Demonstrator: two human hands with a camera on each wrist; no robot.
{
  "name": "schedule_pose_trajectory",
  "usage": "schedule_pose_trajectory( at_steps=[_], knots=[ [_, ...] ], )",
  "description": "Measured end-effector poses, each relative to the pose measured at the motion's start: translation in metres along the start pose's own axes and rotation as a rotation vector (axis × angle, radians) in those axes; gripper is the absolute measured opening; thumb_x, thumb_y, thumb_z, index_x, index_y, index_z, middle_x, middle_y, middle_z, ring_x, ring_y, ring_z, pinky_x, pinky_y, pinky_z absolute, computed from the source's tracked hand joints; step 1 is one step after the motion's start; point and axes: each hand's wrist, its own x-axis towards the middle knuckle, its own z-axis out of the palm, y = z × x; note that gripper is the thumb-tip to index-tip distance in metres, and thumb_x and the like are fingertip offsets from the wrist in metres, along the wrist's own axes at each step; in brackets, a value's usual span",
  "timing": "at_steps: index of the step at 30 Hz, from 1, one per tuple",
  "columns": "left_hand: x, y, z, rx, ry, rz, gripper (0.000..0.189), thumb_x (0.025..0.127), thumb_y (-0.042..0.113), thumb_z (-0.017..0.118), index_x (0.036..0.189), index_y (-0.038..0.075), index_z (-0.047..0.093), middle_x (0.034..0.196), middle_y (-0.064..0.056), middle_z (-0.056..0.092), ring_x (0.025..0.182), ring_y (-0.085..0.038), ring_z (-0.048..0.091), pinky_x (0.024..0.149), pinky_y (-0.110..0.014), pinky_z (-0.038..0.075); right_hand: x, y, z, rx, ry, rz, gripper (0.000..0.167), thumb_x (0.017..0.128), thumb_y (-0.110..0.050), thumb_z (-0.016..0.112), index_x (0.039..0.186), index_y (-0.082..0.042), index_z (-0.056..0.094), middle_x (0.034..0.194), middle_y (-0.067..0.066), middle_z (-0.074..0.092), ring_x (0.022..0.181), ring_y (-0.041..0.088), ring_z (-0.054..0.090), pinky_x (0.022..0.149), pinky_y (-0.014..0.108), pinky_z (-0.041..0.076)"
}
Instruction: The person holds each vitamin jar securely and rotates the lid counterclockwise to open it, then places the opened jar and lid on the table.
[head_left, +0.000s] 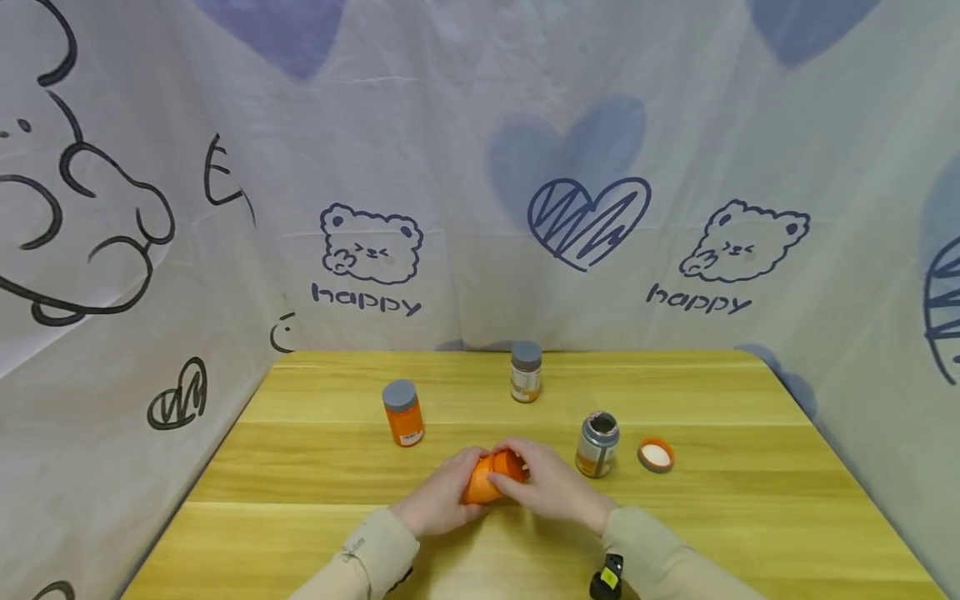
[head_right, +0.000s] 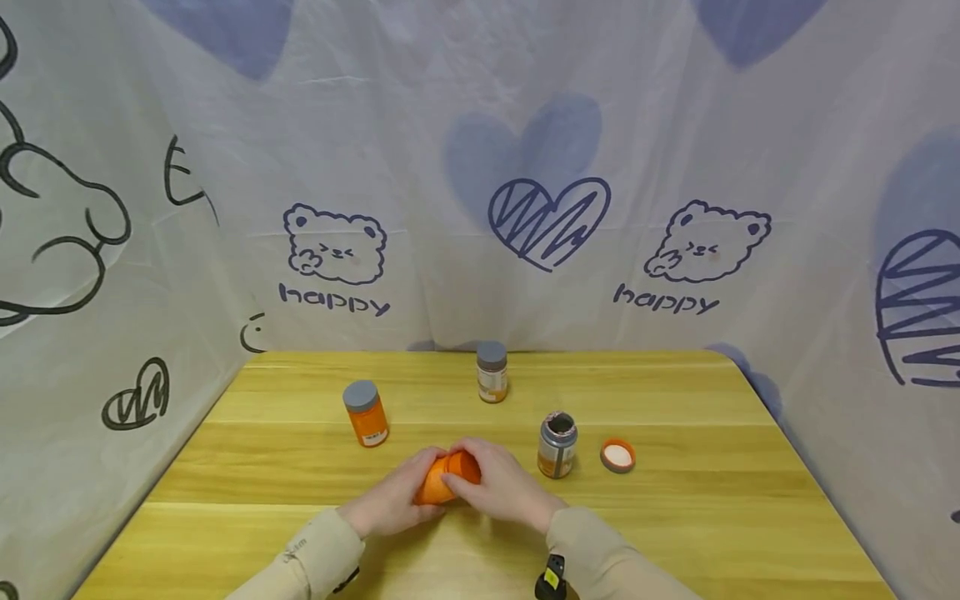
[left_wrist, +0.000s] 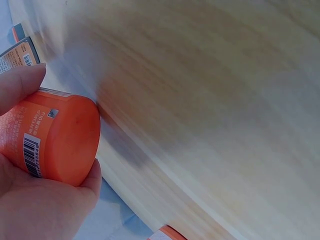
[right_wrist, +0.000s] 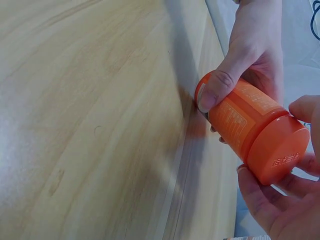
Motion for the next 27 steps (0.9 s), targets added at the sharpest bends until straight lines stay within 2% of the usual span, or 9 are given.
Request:
schedule_pose_trajectory(
  at_steps=[6,15,27],
  knots=[
    [-0.0002,0.0011,0.0001,-0.009,-0.004,-0.005,0.058,0.084,0.007,0.077,0.133,0.005,0.046,0.127,-0.012,0.058,0.11,-0.024,0.058,0.096,-0.041,0.049,0.0008,-0.0015,0.0016,0.006,0.021,0.055,0.034,0.1,-0.039,0.06,0.12,-0.011,0.064,0.106,0.003,0.069,0.083,0.009,0.057,0.069,0.022,0.046],
    [0.0011,-0.0007,0.0001,-0.009,-0.005,-0.016,0.058,0.084,0.007,0.077,0.134,0.006,0.045,0.128,-0.012,0.058,0.112,-0.025,0.058,0.098,-0.043,0.049,0.0044,-0.0015,0.0022,0.013,0.036,0.136,0.04,0.099,-0.046,0.058,0.119,-0.011,0.064,0.098,0.003,0.069,0.079,0.012,0.058,0.066,0.023,0.046],
    [0.0,-0.0029,0.0017,0.013,-0.003,-0.014,0.06,0.084,0.008,0.078,0.134,0.006,0.045,0.129,-0.012,0.058,0.113,-0.025,0.059,0.098,-0.044,0.049,0.003,-0.0013,0.0031,0.027,0.027,0.115,0.035,0.099,-0.042,0.059,0.116,-0.011,0.065,0.091,0.0,0.067,0.074,0.011,0.057,0.062,0.022,0.046]
  ],
)
